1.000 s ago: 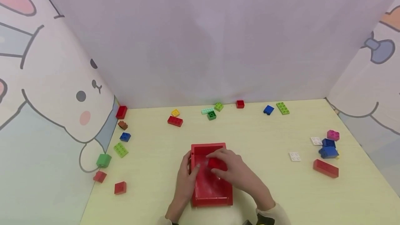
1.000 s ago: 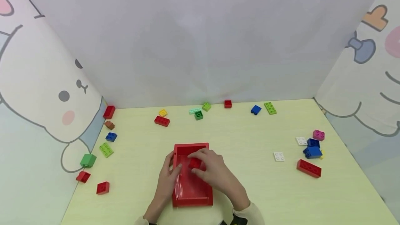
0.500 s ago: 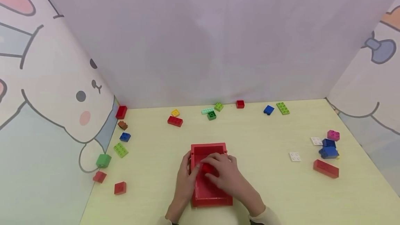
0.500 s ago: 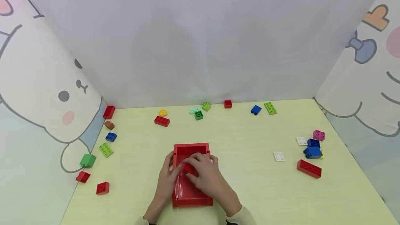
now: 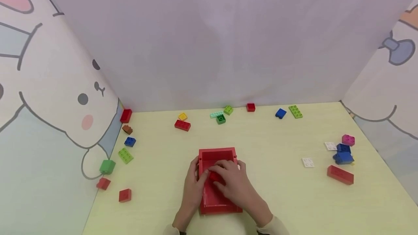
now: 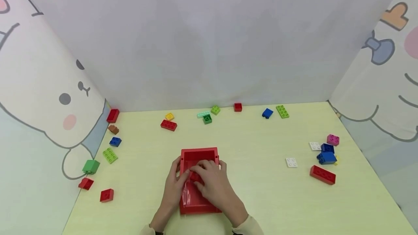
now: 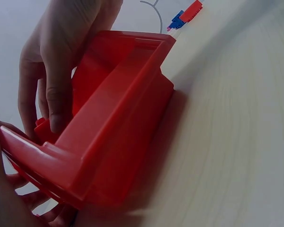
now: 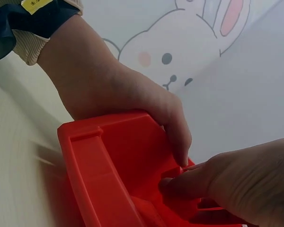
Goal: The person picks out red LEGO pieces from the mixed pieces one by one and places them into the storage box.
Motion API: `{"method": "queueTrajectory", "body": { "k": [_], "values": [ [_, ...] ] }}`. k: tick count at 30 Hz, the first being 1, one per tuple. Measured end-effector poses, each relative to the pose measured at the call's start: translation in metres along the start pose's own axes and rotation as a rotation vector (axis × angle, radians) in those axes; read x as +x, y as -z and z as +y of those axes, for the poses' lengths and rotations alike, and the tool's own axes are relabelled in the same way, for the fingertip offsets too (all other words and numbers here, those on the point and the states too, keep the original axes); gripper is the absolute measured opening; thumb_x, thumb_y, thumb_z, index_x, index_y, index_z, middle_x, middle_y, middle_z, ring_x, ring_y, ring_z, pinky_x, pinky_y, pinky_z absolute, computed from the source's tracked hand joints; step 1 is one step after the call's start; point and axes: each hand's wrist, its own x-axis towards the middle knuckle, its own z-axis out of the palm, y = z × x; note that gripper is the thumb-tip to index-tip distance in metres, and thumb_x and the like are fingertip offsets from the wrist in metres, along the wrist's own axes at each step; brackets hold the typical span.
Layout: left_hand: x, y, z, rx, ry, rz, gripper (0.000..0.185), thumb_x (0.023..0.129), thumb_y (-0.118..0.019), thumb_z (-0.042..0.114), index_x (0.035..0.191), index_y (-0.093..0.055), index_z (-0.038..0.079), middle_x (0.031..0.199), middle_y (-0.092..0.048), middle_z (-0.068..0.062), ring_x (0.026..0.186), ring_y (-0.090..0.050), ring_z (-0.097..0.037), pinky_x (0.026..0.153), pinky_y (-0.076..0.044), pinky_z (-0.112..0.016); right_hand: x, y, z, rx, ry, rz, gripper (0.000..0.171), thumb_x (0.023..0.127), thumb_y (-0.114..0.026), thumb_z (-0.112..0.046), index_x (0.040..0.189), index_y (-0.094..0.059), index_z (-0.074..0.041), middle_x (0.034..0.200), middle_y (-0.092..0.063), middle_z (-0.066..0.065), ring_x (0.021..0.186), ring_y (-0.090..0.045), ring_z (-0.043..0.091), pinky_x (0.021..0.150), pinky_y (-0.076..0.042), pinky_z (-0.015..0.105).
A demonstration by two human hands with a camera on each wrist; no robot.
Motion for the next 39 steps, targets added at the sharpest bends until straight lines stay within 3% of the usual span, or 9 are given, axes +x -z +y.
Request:
{"method": "queueTrajectory", "body": {
  "k": [16, 39],
  "values": [
    [-0.001, 0.000, 0.003, -0.009, 0.005, 0.002, 0.068, 0.099, -0.069, 0.027, 0.158, -0.036, 0.027, 0.158, -0.047, 0.004, 0.147, -0.048, -0.026, 0.112, -0.053, -0.048, 0.001, -0.008, 0.001, -0.162, 0.041, 0.025, 0.058, 0.071, -0.096, -0.022, 0.124, -0.074, -0.026, 0.121, -0.071, -0.001, 0.118, -0.064, 0.023, 0.110, -0.038, 0.065],
    [0.000, -0.002, 0.004, -0.016, 0.014, 0.017, 0.067, 0.100, -0.068, 0.022, 0.159, -0.036, 0.026, 0.159, -0.048, 0.003, 0.147, -0.047, -0.027, 0.112, -0.052, -0.050, 0.000, -0.010, -0.001, -0.295, 0.092, 0.051, 0.055, 0.072, -0.094, -0.022, 0.124, -0.075, -0.023, 0.115, -0.076, 0.001, 0.110, -0.070, 0.024, 0.105, -0.043, 0.063]
  ]
}}
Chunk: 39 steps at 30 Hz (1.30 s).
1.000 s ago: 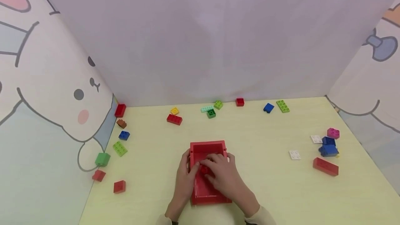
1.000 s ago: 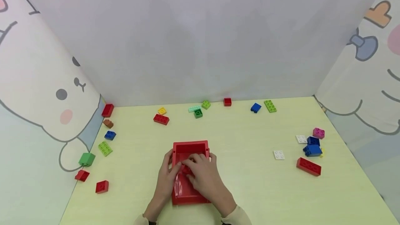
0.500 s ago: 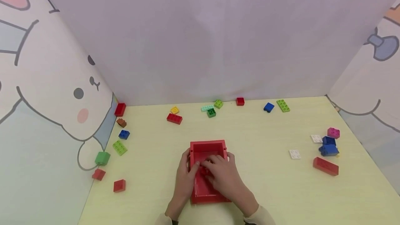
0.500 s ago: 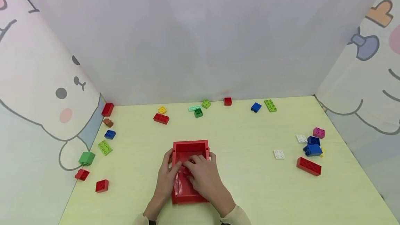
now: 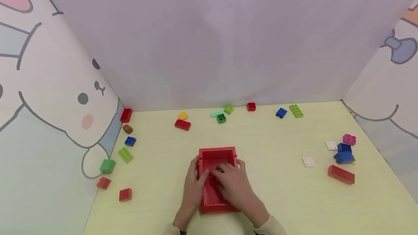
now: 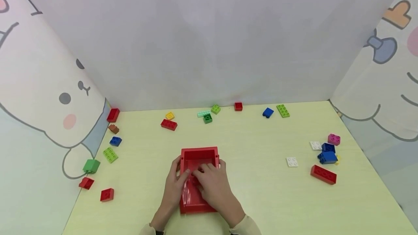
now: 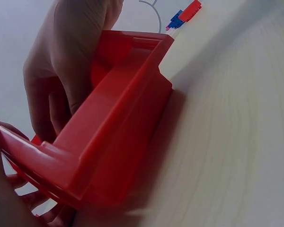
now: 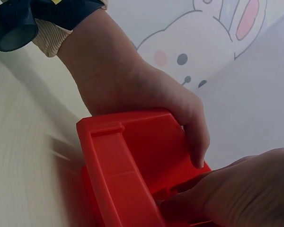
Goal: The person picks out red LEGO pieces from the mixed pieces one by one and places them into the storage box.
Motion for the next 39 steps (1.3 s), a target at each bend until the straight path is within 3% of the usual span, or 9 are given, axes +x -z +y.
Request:
{"method": "queueTrajectory", "body": {
  "k": [10, 19, 39],
  "values": [
    [0.0010, 0.0001, -0.0010, -0.014, 0.010, -0.005, 0.065, 0.101, -0.067, 0.022, 0.158, -0.036, 0.026, 0.159, -0.048, 0.003, 0.147, -0.047, -0.028, 0.112, -0.052, -0.051, -0.0005, -0.0022, 0.0010, -0.042, 0.010, -0.009, 0.058, 0.069, -0.096, -0.023, 0.123, -0.075, -0.023, 0.113, -0.077, 0.001, 0.109, -0.070, 0.023, 0.105, -0.044, 0.062],
    [0.0012, -0.0001, -0.0017, -0.014, 0.009, -0.005, 0.065, 0.101, -0.066, 0.022, 0.159, -0.036, 0.026, 0.159, -0.047, 0.003, 0.148, -0.046, -0.028, 0.113, -0.051, -0.051, -0.0010, -0.0051, 0.0007, -0.091, 0.031, 0.021, 0.051, 0.069, -0.096, -0.025, 0.116, -0.078, -0.022, 0.105, -0.078, 0.001, 0.103, -0.072, 0.023, 0.102, -0.048, 0.061],
    [0.0007, -0.0006, 0.0011, -0.025, 0.010, -0.004, 0.066, 0.100, -0.068, 0.020, 0.158, -0.037, 0.026, 0.158, -0.048, 0.002, 0.147, -0.047, -0.028, 0.114, -0.050, -0.052, -0.0009, -0.0054, 0.0023, -0.118, 0.038, 0.001, 0.057, 0.060, -0.101, -0.027, 0.112, -0.078, -0.023, 0.105, -0.079, 0.000, 0.101, -0.071, 0.023, 0.101, -0.051, 0.056]
  ]
}}
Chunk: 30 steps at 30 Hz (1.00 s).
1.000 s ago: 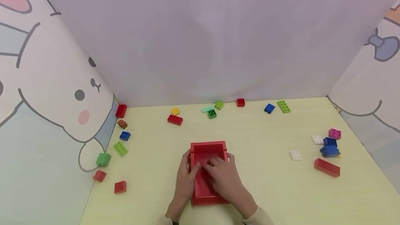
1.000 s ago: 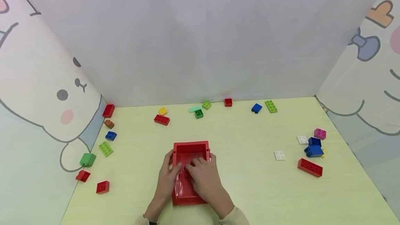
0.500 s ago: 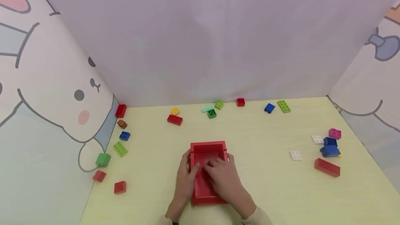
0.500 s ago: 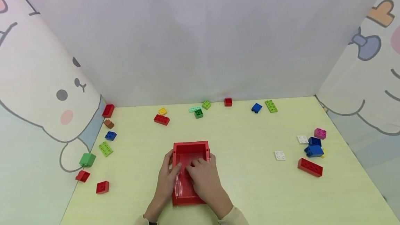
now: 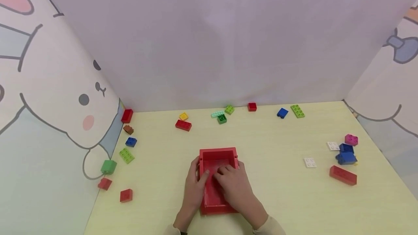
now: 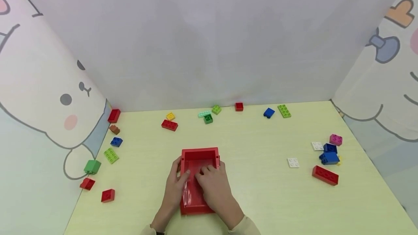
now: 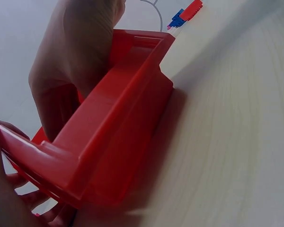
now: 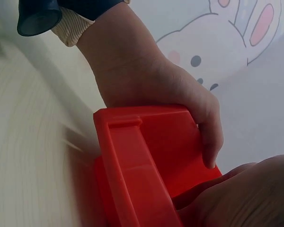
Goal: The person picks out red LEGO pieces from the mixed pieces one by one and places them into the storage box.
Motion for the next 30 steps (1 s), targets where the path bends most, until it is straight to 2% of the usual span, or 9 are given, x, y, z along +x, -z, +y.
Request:
{"method": "queueTrajectory", "body": {
  "k": [5, 10, 23, 30],
  "values": [
    [0.000, 0.000, 0.000, -0.001, 0.001, 0.001, 0.067, 0.100, -0.069, 0.020, 0.158, -0.037, 0.026, 0.158, -0.048, 0.003, 0.146, -0.048, -0.027, 0.113, -0.051, -0.051, -0.001, 0.000, 0.002, 0.014, -0.002, -0.005, 0.060, 0.058, -0.101, -0.028, 0.113, -0.078, -0.023, 0.106, -0.078, 0.000, 0.101, -0.070, 0.023, 0.098, -0.052, 0.054],
    [0.000, 0.000, 0.000, -0.004, -0.006, -0.006, 0.067, 0.100, -0.068, 0.020, 0.158, -0.036, 0.025, 0.158, -0.048, 0.002, 0.146, -0.048, -0.028, 0.113, -0.051, -0.051, 0.000, -0.001, 0.003, 0.022, -0.008, -0.019, 0.055, 0.064, -0.099, -0.027, 0.115, -0.078, -0.022, 0.107, -0.078, 0.001, 0.102, -0.069, 0.023, 0.096, -0.053, 0.052],
    [0.001, 0.000, -0.002, 0.011, 0.002, 0.001, 0.068, 0.100, -0.069, 0.020, 0.159, -0.036, 0.025, 0.159, -0.047, 0.002, 0.147, -0.047, -0.028, 0.113, -0.051, -0.051, 0.000, 0.007, 0.003, 0.107, -0.034, -0.074, 0.058, 0.067, -0.097, -0.027, 0.120, -0.075, -0.022, 0.113, -0.077, 0.000, 0.106, -0.068, 0.024, 0.098, -0.053, 0.054],
    [0.001, 0.000, -0.004, 0.015, -0.001, -0.003, 0.067, 0.100, -0.068, 0.023, 0.159, -0.036, 0.026, 0.159, -0.047, 0.002, 0.147, -0.047, -0.028, 0.114, -0.050, -0.051, -0.001, 0.010, 0.005, 0.171, -0.049, -0.074, 0.051, 0.075, -0.093, -0.027, 0.122, -0.074, -0.022, 0.115, -0.077, -0.001, 0.110, -0.066, 0.024, 0.100, -0.052, 0.057]
  ]
}}
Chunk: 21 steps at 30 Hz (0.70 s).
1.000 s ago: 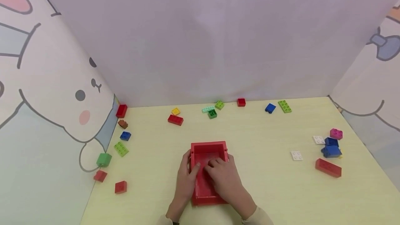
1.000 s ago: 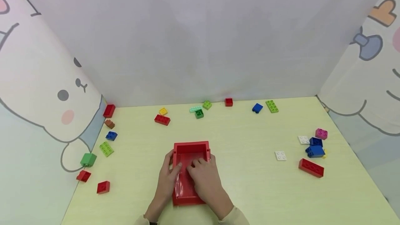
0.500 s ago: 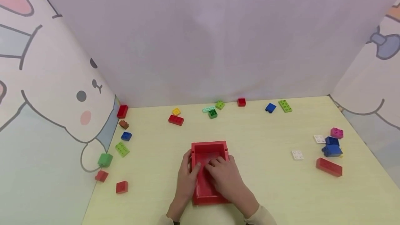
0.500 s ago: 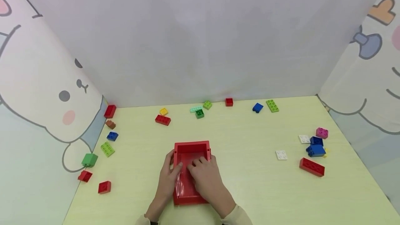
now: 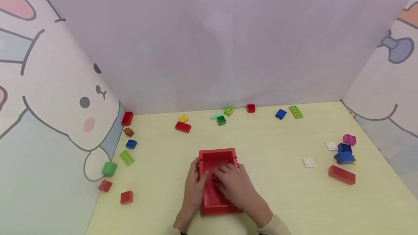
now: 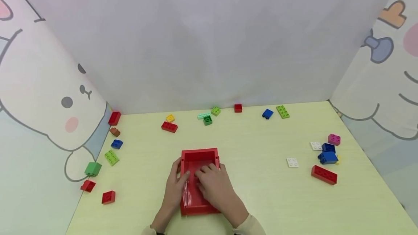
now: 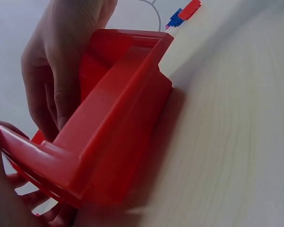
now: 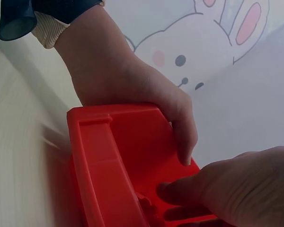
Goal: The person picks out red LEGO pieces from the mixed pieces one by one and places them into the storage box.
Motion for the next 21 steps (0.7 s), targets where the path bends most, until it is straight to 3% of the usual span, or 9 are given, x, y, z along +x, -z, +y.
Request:
{"method": "queueTrajectory", "body": {
  "k": [11, 21],
  "values": [
    [0.000, 0.000, 0.002, -0.006, -0.002, -0.001, 0.068, 0.099, -0.070, 0.025, 0.158, -0.036, 0.027, 0.159, -0.047, 0.003, 0.147, -0.047, -0.028, 0.113, -0.051, -0.050, 0.000, 0.008, 0.002, 0.043, -0.025, 0.016, 0.051, 0.074, -0.094, -0.027, 0.121, -0.075, -0.022, 0.114, -0.077, -0.002, 0.108, -0.069, 0.021, 0.099, -0.056, 0.052],
    [0.000, 0.000, 0.001, -0.001, 0.002, 0.001, 0.066, 0.100, -0.068, 0.023, 0.158, -0.037, 0.027, 0.158, -0.048, 0.003, 0.146, -0.047, -0.028, 0.113, -0.052, -0.049, -0.001, 0.017, 0.006, 0.137, -0.068, 0.098, 0.044, 0.077, -0.093, -0.025, 0.117, -0.076, -0.024, 0.108, -0.076, -0.008, 0.100, -0.071, 0.015, 0.093, -0.062, 0.042]
  ]
}}
